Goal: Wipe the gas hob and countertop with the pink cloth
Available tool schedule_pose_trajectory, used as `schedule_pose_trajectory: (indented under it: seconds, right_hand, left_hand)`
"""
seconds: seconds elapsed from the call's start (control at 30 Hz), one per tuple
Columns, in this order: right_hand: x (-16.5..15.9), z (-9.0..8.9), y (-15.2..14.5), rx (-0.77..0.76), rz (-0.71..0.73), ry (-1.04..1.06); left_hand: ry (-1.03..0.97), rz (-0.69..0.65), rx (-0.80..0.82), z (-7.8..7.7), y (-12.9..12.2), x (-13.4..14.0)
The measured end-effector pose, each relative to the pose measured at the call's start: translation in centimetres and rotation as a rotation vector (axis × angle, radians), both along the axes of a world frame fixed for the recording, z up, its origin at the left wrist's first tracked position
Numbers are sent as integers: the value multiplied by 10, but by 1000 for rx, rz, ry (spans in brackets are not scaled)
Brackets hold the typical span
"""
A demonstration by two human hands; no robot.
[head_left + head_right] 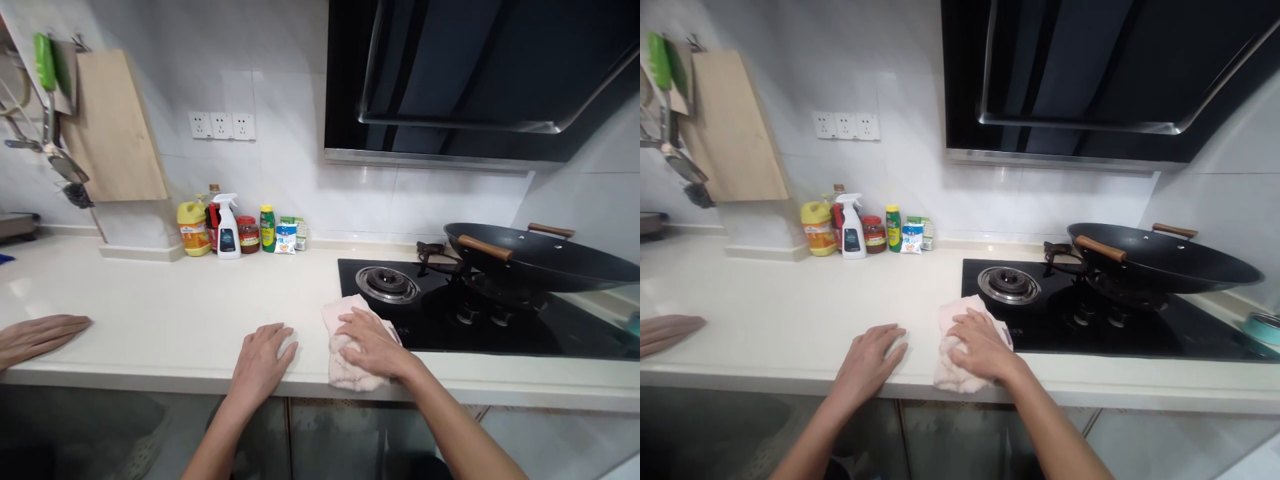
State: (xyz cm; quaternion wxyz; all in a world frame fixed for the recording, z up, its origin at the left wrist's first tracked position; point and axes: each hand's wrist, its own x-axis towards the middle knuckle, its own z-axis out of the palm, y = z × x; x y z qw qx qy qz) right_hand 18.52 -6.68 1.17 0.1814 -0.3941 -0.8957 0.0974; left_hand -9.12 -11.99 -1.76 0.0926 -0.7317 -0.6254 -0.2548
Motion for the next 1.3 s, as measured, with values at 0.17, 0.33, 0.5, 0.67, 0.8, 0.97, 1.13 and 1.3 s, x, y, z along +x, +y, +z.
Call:
schedule_pose_trajectory:
  seconds: [0.17,0.33,0.5,0.67,0.8,0.97,1.13,1.3]
  right_hand:
    - [14,5,-27,-25,118,35]
    - [54,-15,-52,109,19,13]
    - [116,-42,-40,270,-230,-12]
    - [140,-36,-13,236,-379,-8]
    - [114,-22,11,241,-458,-71]
    - [64,-8,34,196,-447,-203]
    - [11,2,53,145,-344,-259]
    - [-34,7,85,101,-269,-310]
  left_hand:
    - [1,4,16,-1,-1,0]
    - [11,-6,5,1,-1,1]
    - [4,-9,13,1,-1,2]
    - [-7,-4,15,2,-2,3]
    - [-3,-3,28,1,-2,2]
    - [7,-3,49,-1,-2,2]
    - [-3,-16,49,-2,-4,4]
    - [-16,-22,74,-3,-4,3]
